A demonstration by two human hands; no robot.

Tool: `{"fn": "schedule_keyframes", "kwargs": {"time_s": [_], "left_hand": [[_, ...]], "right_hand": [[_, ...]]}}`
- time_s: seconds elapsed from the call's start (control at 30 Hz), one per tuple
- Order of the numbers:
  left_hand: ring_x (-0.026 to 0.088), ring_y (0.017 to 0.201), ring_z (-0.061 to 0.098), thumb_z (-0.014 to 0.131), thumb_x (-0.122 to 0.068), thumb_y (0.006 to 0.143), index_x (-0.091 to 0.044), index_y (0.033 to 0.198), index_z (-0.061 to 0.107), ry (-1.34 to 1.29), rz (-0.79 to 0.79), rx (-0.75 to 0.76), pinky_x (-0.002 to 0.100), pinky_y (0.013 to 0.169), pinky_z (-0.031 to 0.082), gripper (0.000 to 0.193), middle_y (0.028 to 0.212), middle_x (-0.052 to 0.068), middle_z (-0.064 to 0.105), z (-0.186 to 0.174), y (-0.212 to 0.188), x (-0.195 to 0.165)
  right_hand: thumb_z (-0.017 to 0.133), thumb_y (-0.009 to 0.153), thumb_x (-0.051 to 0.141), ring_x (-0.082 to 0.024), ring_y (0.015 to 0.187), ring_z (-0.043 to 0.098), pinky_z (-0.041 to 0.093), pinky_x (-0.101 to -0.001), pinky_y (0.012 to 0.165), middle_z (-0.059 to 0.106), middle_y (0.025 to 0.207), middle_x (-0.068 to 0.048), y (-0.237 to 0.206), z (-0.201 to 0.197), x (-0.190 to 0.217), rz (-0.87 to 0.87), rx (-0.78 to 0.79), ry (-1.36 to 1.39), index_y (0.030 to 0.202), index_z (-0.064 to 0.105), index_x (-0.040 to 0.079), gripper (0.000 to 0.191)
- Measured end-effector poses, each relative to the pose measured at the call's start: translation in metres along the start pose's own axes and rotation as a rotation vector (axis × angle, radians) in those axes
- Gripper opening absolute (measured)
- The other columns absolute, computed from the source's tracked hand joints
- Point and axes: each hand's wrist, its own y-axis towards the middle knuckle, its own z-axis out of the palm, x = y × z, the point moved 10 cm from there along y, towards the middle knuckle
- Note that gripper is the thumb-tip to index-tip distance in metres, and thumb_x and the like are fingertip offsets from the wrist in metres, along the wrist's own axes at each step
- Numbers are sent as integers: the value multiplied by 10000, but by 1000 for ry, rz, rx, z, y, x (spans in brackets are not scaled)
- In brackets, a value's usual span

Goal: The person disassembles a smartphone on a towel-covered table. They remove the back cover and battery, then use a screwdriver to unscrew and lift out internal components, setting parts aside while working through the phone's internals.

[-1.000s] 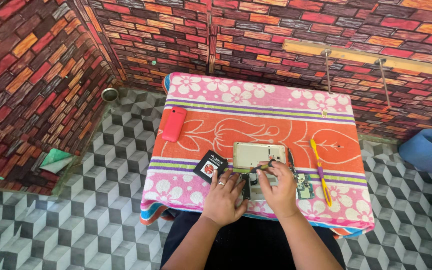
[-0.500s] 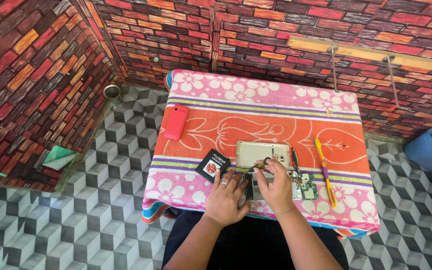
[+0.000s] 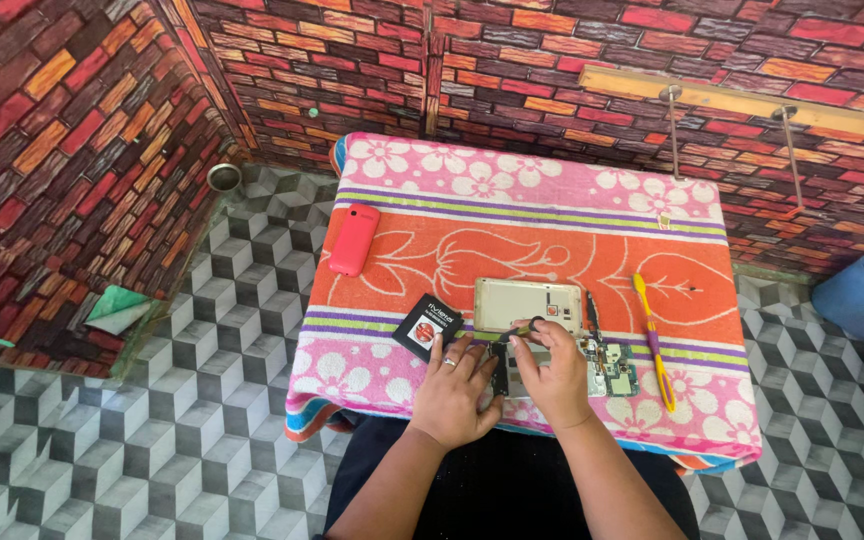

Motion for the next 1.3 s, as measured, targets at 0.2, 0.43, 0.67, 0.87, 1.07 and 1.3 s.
{"fn": "schedule_keyframes", "kwargs": {"time_s": [0.2,0.43,0.67,0.87,1.07,1.3], "left_hand": [[374,1395,459,722,-378,804,-38,1269,686,0,0,-18,649,1195,246,577,1314,167,626,-2,0,0],[383,1393,454,722,-383,807,-37,1274,676,-2,-6,0,652,1187,239,583,1328,176,612,1,0,2],[386,1388,455,723,-380,809,-32,1278,669,8,2,-5,651,1189,237,587,1328,182,610,1,1,2],[387,1385,456,723,-372,802,-38,1283,673,0,8,-17,651,1187,236,588,1322,183,613,0,2,1],[391,1386,455,720,-379,802,-29,1271,673,12,13,-10,651,1188,237,587,1317,187,612,1,-1,0],[386,1391,448,714,-389,805,-36,1265,679,29,22,-9,657,1186,229,580,1324,185,611,3,0,2]], "right_hand": [[723,917,-26,-224,982,767,613,-315,839,739,1118,-143,4,4,-4,18,33,-8,1255,404,56,472],[812,869,9,-195,860,789,613,-295,736,760,996,-116,1,12,-17,114,2,-115,1182,486,90,459],[737,915,23,-190,916,755,613,-285,794,740,1096,-135,2,8,-14,76,3,39,1224,436,51,432],[798,882,51,-203,832,763,611,-307,744,743,949,-110,1,16,-29,219,-19,-107,1221,508,56,446],[750,900,67,-199,903,765,607,-301,792,752,1047,-108,8,16,-14,83,13,1,1235,497,34,421],[774,881,38,-196,842,772,618,-313,758,754,972,-99,14,23,-30,198,36,-69,1234,524,63,433]]}}
